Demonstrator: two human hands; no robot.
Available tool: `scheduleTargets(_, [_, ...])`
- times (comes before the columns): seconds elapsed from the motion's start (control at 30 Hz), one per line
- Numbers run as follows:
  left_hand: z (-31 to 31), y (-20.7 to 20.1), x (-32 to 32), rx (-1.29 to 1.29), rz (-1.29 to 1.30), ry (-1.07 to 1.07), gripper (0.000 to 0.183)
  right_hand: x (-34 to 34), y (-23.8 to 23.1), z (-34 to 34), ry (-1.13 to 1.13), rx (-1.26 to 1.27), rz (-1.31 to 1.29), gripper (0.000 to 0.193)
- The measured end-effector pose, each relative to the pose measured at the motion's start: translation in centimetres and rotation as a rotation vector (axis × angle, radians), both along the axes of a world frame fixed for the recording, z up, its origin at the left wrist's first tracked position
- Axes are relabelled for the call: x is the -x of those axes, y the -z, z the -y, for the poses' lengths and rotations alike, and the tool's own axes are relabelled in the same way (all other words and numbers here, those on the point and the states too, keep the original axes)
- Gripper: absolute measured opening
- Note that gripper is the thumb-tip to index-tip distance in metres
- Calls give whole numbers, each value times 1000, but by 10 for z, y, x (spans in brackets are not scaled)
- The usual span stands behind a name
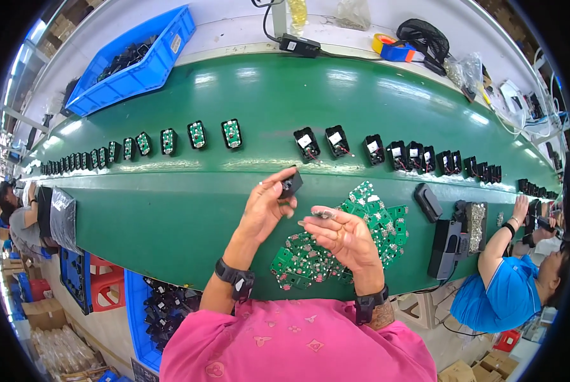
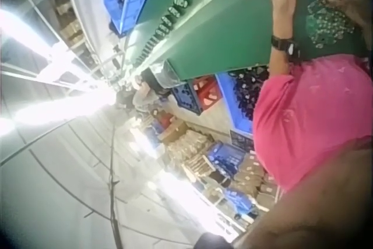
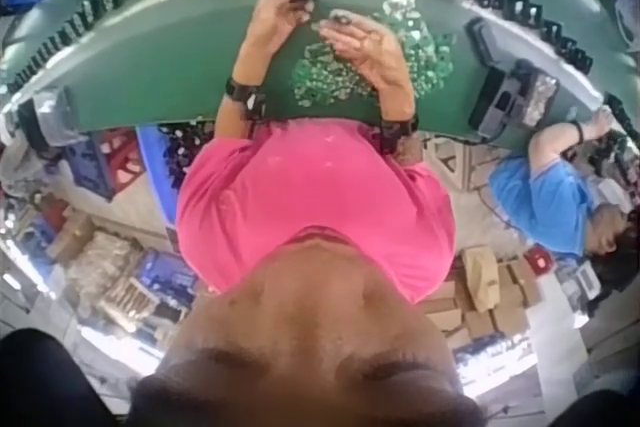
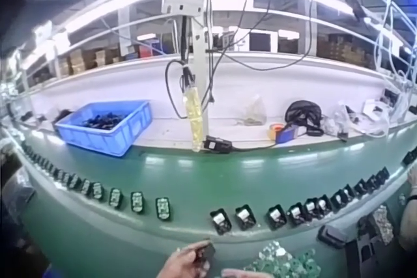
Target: Assembling electronic circuit boards into black plastic housings on a production line.
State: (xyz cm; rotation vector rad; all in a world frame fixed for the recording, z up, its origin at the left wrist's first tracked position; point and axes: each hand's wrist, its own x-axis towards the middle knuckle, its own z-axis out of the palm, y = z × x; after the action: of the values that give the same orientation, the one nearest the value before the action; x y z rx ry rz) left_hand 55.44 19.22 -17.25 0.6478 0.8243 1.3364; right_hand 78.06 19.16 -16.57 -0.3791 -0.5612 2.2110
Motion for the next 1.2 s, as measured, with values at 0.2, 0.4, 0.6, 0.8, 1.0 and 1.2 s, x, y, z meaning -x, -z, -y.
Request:
scheduleTargets(0.2, [17,-3,-10,44,-136,116,46,-17,2,-3,-46,-338,341,18])
scheduleTargets(0.4, [20,-9,-23,-250,-1111,41,25,-6,-18,5,156,-398,636,11])
scheduleTargets(0.6, [28,-20,-33,-344,-1250,13,27,-2,-39,-5,249,-880,874,18])
scheduleTargets(0.8, [28,-22,-34,-375,-1125,103,21,-6,-23,-9,174,-619,923,22])
scheduleTargets(1.0, [30,-27,-40,-201,-891,116,49,-11,-20,-12,135,-500,820,22])
scheduleTargets(1.2, [33,-31,-47,-73,-461,153,69,-16,-19,-13,149,-560,866,32])
